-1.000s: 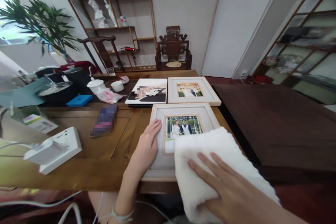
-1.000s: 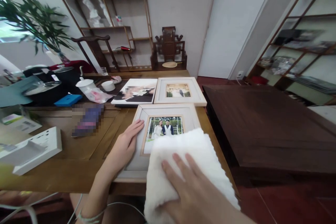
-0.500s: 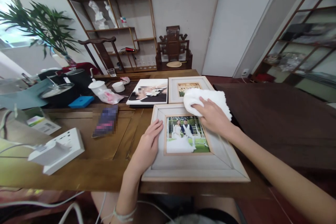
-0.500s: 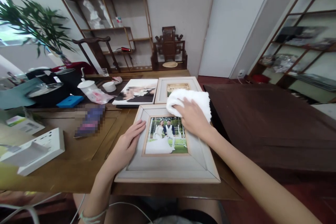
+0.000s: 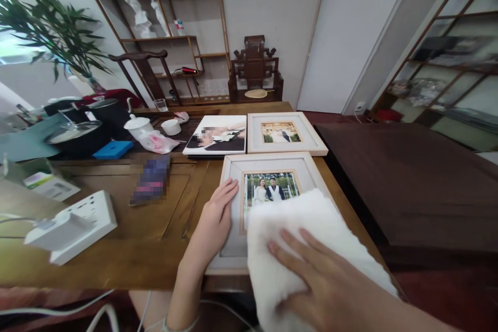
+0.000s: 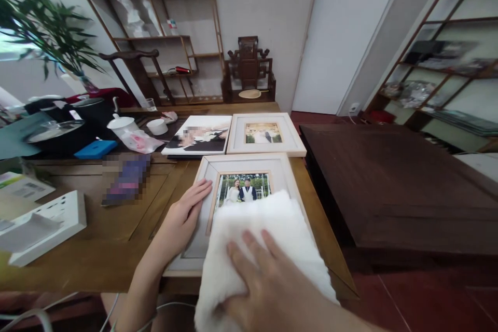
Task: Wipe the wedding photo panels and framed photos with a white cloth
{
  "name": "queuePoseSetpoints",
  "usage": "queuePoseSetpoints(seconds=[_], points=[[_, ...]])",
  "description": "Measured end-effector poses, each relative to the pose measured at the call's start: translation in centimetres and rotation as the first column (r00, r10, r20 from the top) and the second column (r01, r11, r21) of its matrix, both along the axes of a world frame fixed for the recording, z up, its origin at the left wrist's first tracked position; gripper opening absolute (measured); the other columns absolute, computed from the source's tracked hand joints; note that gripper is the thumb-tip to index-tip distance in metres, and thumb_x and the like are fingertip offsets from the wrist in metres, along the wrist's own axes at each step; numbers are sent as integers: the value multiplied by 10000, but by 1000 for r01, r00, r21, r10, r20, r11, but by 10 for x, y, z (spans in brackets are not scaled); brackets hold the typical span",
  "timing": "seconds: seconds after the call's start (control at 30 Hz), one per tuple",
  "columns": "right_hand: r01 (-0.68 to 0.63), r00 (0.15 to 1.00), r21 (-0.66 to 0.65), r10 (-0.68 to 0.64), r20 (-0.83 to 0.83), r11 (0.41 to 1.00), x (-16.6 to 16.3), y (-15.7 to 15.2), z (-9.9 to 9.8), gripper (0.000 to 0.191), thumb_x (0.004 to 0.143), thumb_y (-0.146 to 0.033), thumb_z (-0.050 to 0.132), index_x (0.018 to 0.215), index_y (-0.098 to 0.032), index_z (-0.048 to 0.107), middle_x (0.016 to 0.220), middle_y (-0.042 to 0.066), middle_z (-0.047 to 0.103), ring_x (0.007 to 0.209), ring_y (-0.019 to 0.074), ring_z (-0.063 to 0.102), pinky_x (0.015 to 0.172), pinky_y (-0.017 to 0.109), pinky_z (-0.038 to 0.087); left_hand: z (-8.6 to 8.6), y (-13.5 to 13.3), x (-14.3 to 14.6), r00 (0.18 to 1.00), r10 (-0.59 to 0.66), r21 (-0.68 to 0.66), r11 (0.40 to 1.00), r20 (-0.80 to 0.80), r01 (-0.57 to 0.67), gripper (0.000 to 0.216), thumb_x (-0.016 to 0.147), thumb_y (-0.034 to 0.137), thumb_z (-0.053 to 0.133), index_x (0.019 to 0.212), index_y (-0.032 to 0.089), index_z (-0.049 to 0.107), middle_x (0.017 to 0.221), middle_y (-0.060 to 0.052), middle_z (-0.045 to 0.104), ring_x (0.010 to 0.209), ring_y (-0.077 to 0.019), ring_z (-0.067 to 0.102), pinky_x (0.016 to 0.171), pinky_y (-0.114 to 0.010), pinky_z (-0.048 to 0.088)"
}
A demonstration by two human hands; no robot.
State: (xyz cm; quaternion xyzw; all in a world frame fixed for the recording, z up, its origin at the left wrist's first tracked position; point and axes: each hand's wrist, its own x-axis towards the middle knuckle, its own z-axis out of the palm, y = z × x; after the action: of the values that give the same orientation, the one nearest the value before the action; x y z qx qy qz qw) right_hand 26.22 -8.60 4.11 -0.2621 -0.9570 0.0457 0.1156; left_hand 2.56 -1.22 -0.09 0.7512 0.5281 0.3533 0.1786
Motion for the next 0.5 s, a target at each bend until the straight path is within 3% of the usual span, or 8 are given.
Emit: queuePoseSetpoints(seconds=[0.07, 0.13, 0.27, 0.37, 0.5], points=[[-15, 996, 7, 16, -84, 1000, 0, -7, -4, 181, 829, -176, 583, 786, -290, 717, 1364, 49, 526, 1211, 337, 509, 972, 545, 435, 0, 0, -1, 1000, -6, 6, 1000, 10, 6, 404, 904, 153, 373, 1228, 189, 611, 1354, -77, 564, 1333, -204, 430, 1135, -460, 312], [-15, 997, -58, 11, -76, 998, -1, -2, -5, 186, 789, -145, 580, 832, -266, 714, 1398, 59, 490, 1254, 329, 464, 1013, 526, 402, 0, 0, -1, 1000, -12, 3, 1000, 8, 12, 406, 904, 151, 372, 1234, 184, 606, 1358, -81, 559, 1333, -204, 430, 1135, -461, 311], [148, 989, -88, -150, -9, 985, -2, 29, -2, 541, 645, 5, 489, 1117, -207, 648, 1446, 116, 424, 1325, 330, 359, 1067, 542, 324, 1, -1, -1, 1000, -12, -12, 1000, -10, 12, 405, 915, 164, 356, 1237, 164, 601, 1361, -93, 554, 1338, -202, 423, 1137, -459, 312], [325, 946, 29, -324, -34, 945, 5, 62, 2, 682, 625, 73, 406, 1247, -163, 556, 1445, 166, 411, 1329, 324, 360, 1036, 543, 370, 2, -2, 0, 1000, -16, -10, 1000, -6, 16, 406, 921, 172, 349, 1244, 153, 594, 1360, -100, 555, 1340, -201, 420, 1136, -452, 317], [446, 895, 231, -434, -106, 865, 13, 110, 11, 624, 690, 118, 343, 1242, -106, 528, 1491, 221, 299, 1353, 355, 303, 1028, 545, 372, 3, -2, 1, 1000, -21, -21, 1000, -4, 21, 412, 924, 174, 341, 1255, 142, 585, 1363, -109, 550, 1339, -204, 421, 1138, -452, 312]])
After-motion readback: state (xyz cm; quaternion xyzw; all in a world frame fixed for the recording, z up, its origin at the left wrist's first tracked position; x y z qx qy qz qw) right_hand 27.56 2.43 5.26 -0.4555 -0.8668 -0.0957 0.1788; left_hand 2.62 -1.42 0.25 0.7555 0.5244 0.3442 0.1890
